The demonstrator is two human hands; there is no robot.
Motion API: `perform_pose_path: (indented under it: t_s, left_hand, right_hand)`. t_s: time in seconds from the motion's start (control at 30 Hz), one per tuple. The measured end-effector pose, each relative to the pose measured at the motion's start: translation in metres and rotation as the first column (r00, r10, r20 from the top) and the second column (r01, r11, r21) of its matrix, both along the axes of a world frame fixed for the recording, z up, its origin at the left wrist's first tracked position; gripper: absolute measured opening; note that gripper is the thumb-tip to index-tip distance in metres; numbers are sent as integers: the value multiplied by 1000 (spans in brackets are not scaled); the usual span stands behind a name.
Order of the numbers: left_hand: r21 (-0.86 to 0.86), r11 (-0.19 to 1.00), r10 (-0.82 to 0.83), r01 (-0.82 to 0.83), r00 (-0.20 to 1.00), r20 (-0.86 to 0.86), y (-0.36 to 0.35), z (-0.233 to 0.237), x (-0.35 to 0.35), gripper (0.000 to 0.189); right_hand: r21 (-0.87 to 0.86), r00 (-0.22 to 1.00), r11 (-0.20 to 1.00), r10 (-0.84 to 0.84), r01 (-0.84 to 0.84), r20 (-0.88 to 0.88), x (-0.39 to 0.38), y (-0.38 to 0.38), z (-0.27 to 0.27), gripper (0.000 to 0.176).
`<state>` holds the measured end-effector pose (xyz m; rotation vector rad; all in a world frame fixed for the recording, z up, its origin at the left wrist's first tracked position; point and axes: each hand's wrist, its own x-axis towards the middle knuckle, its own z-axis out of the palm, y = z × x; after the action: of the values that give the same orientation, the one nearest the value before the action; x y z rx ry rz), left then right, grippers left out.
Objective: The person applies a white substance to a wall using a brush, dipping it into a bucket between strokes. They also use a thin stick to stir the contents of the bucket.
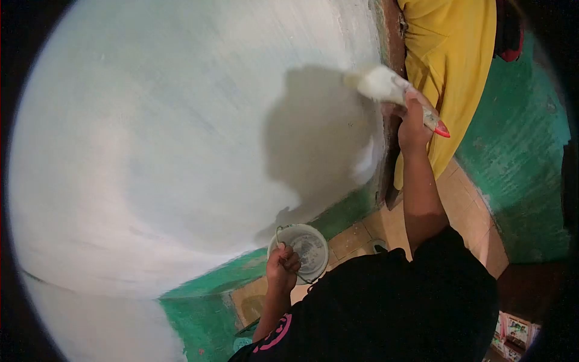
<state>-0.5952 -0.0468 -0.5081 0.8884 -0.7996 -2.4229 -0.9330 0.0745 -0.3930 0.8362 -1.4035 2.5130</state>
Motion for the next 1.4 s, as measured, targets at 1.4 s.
perform_pose_path:
  t_s: [1.4]
  left_hand:
    - [26,1000,-6,3,993,119,-9,0,-2,15]
  right_hand:
    - [536,966,834,-14,-132,259,37,-19,-272,38]
